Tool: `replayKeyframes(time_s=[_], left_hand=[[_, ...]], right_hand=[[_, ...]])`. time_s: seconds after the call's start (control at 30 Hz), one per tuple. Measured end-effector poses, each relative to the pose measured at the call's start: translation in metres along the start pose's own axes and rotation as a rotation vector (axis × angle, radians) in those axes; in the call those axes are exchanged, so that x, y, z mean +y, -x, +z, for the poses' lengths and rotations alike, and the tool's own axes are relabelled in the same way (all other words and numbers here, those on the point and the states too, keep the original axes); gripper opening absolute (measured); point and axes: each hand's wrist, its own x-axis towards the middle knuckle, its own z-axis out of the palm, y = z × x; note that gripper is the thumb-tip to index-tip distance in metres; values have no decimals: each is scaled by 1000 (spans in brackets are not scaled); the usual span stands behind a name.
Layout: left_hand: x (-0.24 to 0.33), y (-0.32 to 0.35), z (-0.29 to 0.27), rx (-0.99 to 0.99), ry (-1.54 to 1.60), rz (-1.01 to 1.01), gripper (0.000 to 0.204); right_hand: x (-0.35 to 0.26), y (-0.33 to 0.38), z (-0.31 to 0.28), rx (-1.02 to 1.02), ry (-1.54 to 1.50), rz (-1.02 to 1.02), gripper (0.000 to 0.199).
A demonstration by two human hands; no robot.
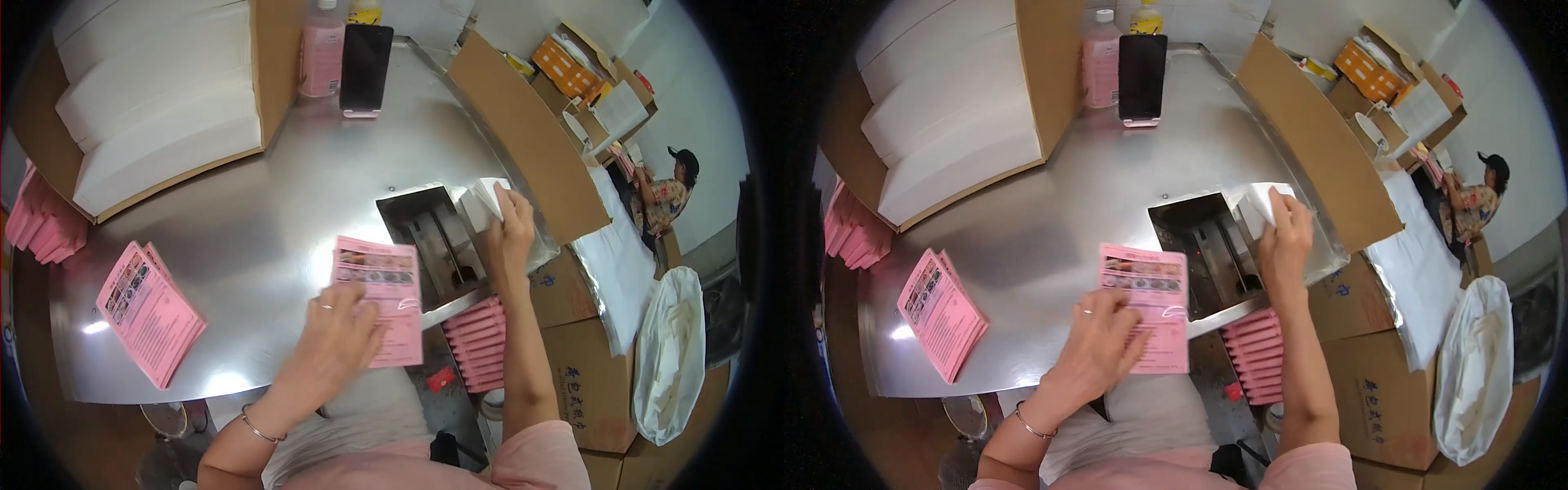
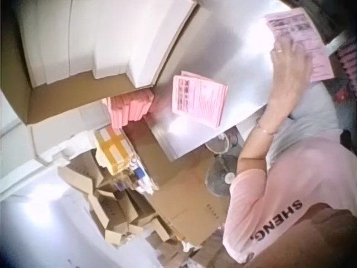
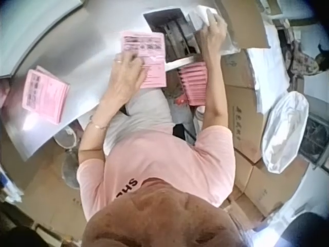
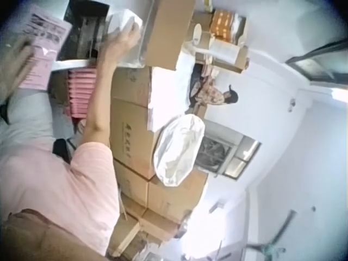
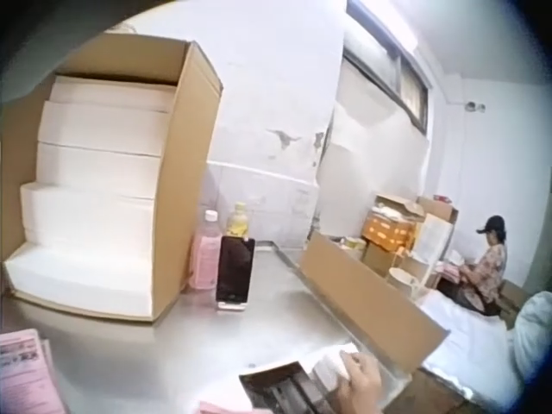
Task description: Folding pink pamphlets and organizing white boxes for product packaging.
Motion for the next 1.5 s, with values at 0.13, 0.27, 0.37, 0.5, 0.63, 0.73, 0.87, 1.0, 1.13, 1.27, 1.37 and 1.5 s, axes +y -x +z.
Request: replayKeyframes(time_s=[0.13, 0.27, 0.37, 0.5, 0.63, 0.73, 0.87, 1.0, 1.13, 1.27, 1.37, 1.5], left_hand=[[-13, 10, -22, -58, -33, -105, 67], [-12, 11, -8, 53, -271, -132, 81], [1, -4, -4, 139, -162, -211, 77], [-11, 7, -12, 136, -319, -206, 62], [-4, 9, -12, 72, -386, -260, 54], [-4, -1, -8, 129, -392, -237, 52], [-8, -2, -17, 102, -397, -113, 50], [-5, -1, -4, 50, -323, -192, 47], [-3, 3, -1, -39, -152, 24, 51], [-9, 2, -23, -16, 3, -192, 69], [3, -1, -21, -33, -53, -51, 78], [9, -4, -19, -8, -70, -157, 72]], right_hand=[[-112, 69, -19, -637, -311, -530, 37], [-134, 65, -1, -351, -215, -503, 29], [-165, 31, 2, -681, -122, -450, 31], [-137, 41, -2, -405, -495, -407, 30], [-48, 2, -8, -125, 279, -131, 22], [-2, 3, 4, -144, 349, -16, 19], [11, 1, 7, -191, 209, 69, 18], [11, 7, 0, -136, 185, 4, 21], [-34, 16, -10, -102, -144, -101, 33], [-151, 76, -55, -424, -454, -685, 27], [-128, 64, -5, -448, -421, -455, 38], [-114, 35, 49, -469, -142, -273, 20]])
